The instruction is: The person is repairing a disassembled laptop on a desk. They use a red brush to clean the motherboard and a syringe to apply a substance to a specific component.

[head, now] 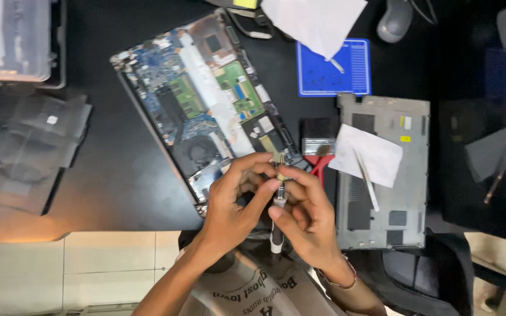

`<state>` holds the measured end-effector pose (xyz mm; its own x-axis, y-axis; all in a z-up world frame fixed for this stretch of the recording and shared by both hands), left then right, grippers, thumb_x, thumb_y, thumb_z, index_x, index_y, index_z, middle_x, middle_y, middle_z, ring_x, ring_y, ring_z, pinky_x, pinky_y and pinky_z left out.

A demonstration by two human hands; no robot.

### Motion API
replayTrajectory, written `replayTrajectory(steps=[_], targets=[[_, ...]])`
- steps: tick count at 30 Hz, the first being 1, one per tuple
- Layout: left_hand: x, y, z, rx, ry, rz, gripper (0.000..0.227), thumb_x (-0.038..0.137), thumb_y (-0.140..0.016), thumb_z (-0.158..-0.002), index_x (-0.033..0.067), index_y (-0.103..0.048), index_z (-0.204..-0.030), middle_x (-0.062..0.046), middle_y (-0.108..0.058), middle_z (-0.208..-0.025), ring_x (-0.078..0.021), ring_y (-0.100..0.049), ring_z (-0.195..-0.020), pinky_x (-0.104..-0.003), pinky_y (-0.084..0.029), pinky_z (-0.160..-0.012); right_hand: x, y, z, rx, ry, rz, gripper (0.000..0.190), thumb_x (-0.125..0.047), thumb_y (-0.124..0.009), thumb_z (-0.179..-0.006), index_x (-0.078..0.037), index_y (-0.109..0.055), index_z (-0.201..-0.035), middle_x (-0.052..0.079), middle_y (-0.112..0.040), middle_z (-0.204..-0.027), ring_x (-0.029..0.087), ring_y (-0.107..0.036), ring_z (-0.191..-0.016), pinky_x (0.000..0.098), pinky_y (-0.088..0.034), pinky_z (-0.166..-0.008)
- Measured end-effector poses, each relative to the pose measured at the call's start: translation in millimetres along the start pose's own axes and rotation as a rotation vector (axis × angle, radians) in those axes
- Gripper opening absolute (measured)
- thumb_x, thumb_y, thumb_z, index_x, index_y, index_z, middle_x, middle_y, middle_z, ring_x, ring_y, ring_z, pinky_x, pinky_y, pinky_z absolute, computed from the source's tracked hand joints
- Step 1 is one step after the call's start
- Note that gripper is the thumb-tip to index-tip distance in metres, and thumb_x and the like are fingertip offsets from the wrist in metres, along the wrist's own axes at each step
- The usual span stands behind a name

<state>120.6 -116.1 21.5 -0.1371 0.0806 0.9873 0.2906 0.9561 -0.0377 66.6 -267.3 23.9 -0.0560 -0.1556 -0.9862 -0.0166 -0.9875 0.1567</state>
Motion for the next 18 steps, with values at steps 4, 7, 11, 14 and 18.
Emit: replayTrajectory(steps=[4,7,11,14,18], targets=[[-1,-27,-19,-0.077,0.013,0.004,0.036,0.019,-0.061,-0.110,0.0081,-0.054,-0.144,-0.007,-0.066,-0.111,-0.0155,-0.072,-0.085,-0.029,-0.056,-0.070,-1,29,3,0.104,-0.061,-0.085,0.059,-0.010,-0.076,-0.096,-0.006,-0.050,-0.149,0.005,-0.070,-0.114,0.008,-0.057,-0.086,0.0189,-0.049,-0.065],[6,-40,-41,-0.135,0.070,-0.032,0.042,0.020,-0.063,-0.107,0.0049,-0.052,-0.145,-0.006,-0.066,-0.110,-0.0163,-0.071,-0.088,-0.031,-0.059,-0.075,-3,57,0,0.151,-0.022,-0.015,0.052,-0.012,-0.072,-0.098,-0.004,-0.051,-0.146,0.011,-0.070,-0.132,0.010,-0.057,-0.076,0.0215,-0.039,-0.056],[12,-58,-72,-0.438,0.086,-0.272,0.047,0.027,-0.056,-0.108,0.0100,-0.049,-0.151,-0.008,-0.065,-0.120,-0.0221,-0.069,-0.095,-0.037,-0.055,-0.078,0,94,-10,0.152,-0.053,0.057,0.038,-0.003,-0.058,-0.104,-0.002,-0.058,-0.141,0.011,-0.070,-0.098,0.016,-0.067,-0.075,0.0261,-0.055,-0.070],[13,-73,-94,-0.581,-0.027,-0.469,0.042,0.019,-0.053,-0.108,0.0121,-0.050,-0.150,-0.012,-0.063,-0.129,-0.0324,-0.070,-0.113,-0.046,-0.055,-0.071,10,121,-21,0.162,-0.069,0.173,0.034,-0.009,-0.054,-0.108,-0.006,-0.060,-0.141,0.007,-0.067,-0.081,0.014,-0.063,-0.070,0.0267,-0.050,-0.067],[-2,-86,-132,-0.654,-0.185,-0.651,0.040,-0.002,-0.062,-0.100,0.0023,-0.058,-0.139,-0.020,-0.061,-0.128,-0.0437,-0.068,-0.104,-0.058,-0.061,-0.085,28,141,-35,0.213,-0.164,0.198,0.035,-0.011,-0.053,-0.108,-0.008,-0.063,-0.141,0.008,-0.072,-0.101,0.014,-0.061,-0.074,0.0270,-0.054,-0.070]])
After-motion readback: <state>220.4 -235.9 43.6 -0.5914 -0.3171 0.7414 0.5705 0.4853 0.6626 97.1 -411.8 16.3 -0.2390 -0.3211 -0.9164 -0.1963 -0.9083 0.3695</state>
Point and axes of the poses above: each hand's wrist, its own z-axis away from the middle knuckle, its own y-axis out of the back of the hand, x = y × z, the point moved 4 cm from there along -z, towards the middle knuckle
